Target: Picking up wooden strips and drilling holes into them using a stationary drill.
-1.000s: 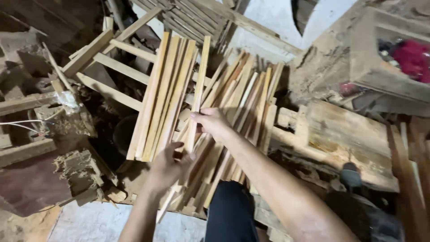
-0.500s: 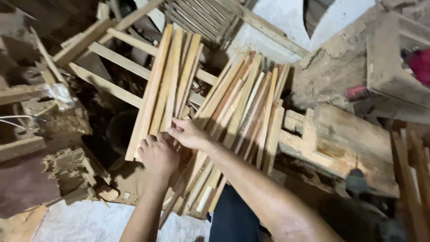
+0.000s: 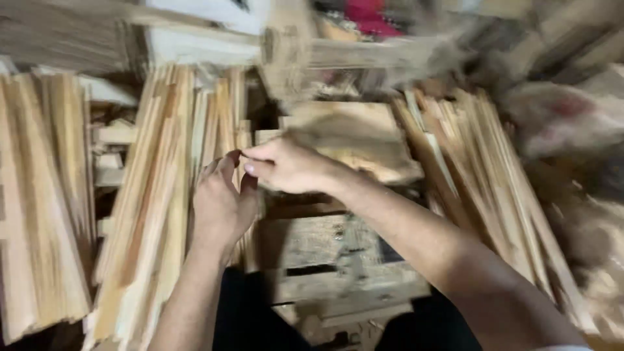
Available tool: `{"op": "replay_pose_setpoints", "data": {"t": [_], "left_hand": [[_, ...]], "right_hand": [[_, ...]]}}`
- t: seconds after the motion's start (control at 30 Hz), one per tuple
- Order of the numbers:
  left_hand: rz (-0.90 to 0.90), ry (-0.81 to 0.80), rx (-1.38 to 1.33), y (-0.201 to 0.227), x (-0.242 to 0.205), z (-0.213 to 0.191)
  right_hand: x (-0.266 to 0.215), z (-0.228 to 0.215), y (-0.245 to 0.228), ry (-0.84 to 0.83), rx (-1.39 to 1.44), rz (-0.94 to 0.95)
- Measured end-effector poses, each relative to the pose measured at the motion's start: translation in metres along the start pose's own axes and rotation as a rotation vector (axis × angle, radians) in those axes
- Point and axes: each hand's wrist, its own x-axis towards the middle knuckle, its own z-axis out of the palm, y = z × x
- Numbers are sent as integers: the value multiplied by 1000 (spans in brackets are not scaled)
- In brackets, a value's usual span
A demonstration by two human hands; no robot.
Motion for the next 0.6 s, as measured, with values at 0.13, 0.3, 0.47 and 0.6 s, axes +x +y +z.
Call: {"op": "replay_pose_setpoints", "data": {"t": [0.13, 0.3, 0.47, 0.6], "left_hand": [[110, -148, -48, 107, 9, 70], [148, -775, 29, 229, 14, 139], [218, -987, 88, 285, 2, 225], [231, -1080, 139, 319, -8, 261]], "right_hand": [[-74, -74, 93, 164, 68, 52], [-150, -98, 258, 563, 117, 380], [-218, -110, 392, 722, -178, 585], [-241, -96, 461, 731, -382, 881]]}}
